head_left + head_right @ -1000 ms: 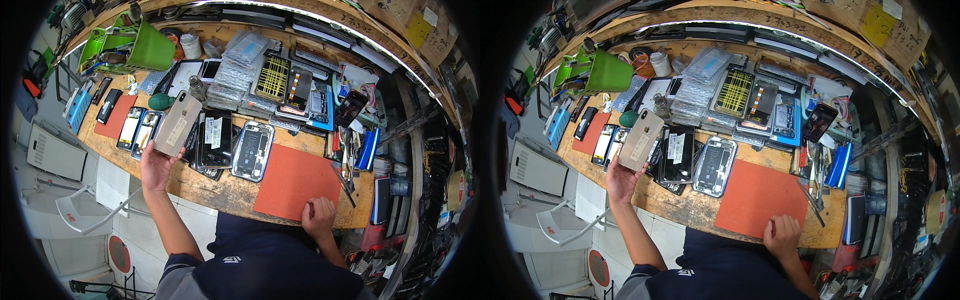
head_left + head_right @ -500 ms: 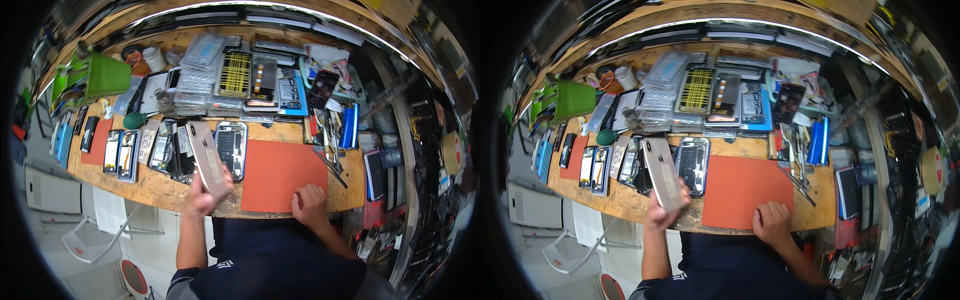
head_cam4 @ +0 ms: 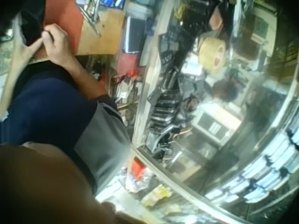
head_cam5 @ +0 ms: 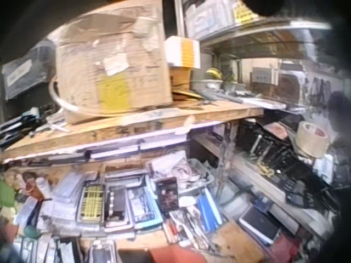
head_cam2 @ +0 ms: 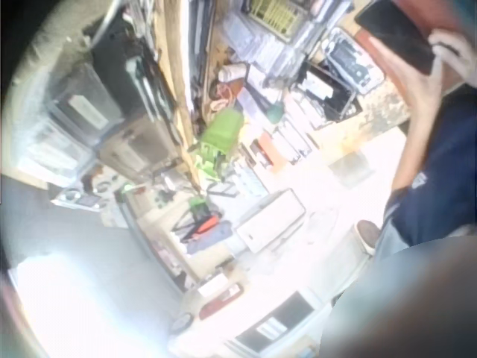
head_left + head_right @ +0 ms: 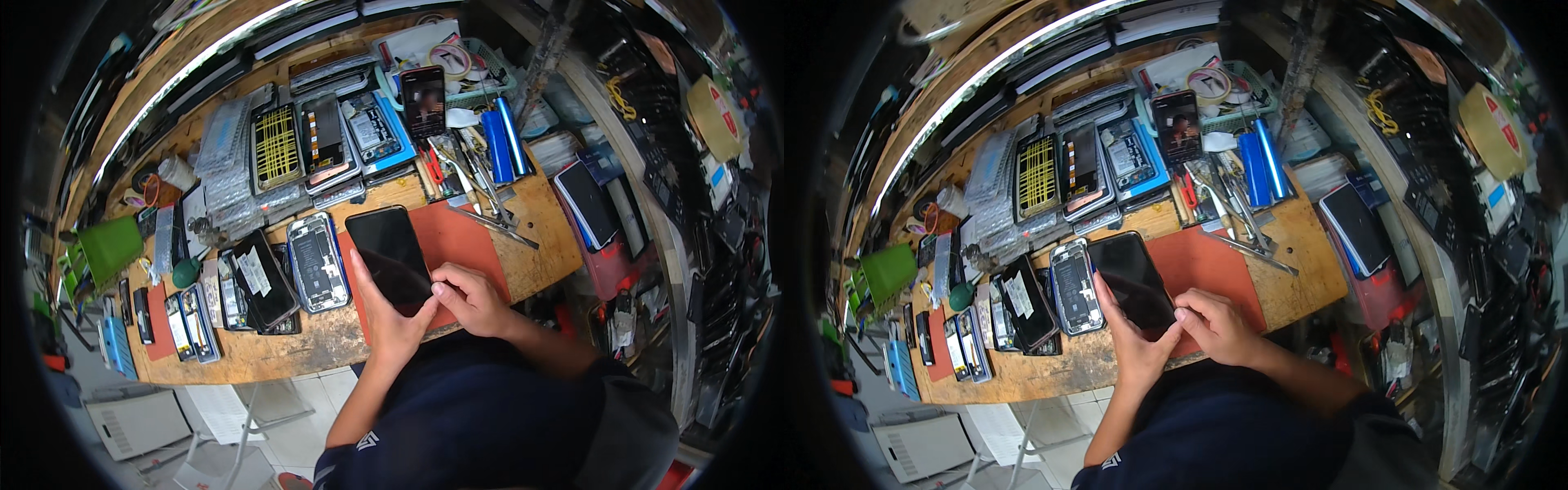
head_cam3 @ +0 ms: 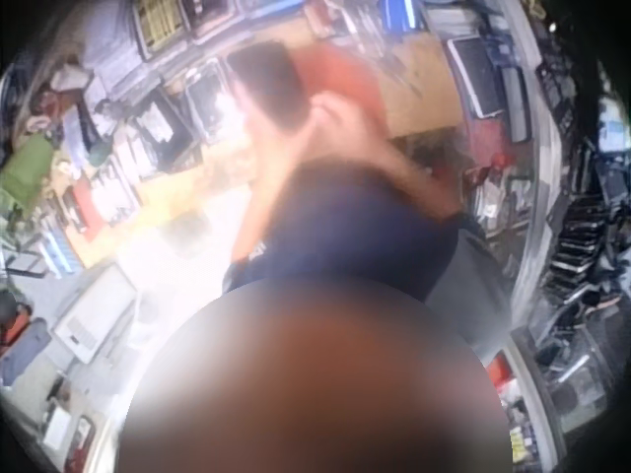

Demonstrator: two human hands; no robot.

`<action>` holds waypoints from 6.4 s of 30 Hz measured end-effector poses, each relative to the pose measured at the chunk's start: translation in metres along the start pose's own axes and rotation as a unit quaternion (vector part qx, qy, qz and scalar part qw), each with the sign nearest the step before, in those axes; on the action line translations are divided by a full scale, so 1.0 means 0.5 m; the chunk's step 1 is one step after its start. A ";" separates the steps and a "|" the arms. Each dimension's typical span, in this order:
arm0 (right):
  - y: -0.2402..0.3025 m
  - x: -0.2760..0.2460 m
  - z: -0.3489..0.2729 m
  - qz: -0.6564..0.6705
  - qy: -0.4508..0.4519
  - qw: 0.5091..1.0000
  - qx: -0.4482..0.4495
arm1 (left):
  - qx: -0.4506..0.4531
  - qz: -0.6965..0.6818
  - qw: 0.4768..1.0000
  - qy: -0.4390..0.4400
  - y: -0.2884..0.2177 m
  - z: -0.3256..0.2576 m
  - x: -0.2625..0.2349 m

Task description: The person applies adhesive tape to a black smartphone back cover, then walks to a nearby counter to plug in a phone and returns to the workbench. They handle several disassembled phones and place the taped back cover on the table.

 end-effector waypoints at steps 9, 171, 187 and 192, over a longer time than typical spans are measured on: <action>-0.015 0.011 -0.011 0.056 0.002 0.998 0.042 | -0.030 -0.130 0.991 0.011 0.001 -0.024 0.005; -0.020 0.065 0.007 -0.265 0.148 0.938 -0.168 | -0.105 0.360 0.902 -0.213 0.144 0.027 -0.189; -0.019 0.068 0.007 -0.264 0.141 0.941 -0.160 | -0.170 0.369 0.891 -0.203 0.229 0.001 -0.315; -0.019 0.070 0.008 -0.266 0.147 0.939 -0.158 | -0.170 0.380 0.876 -0.243 0.247 -0.008 -0.267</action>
Point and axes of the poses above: each hand's wrist, its own z-axis towards the middle knuckle, its own x-axis out of the palm, y = z × x, the point moved 1 cm from there along z, towards the middle knuckle, and after that the axes turned 14 degrees about z, right-handed, at the moved point
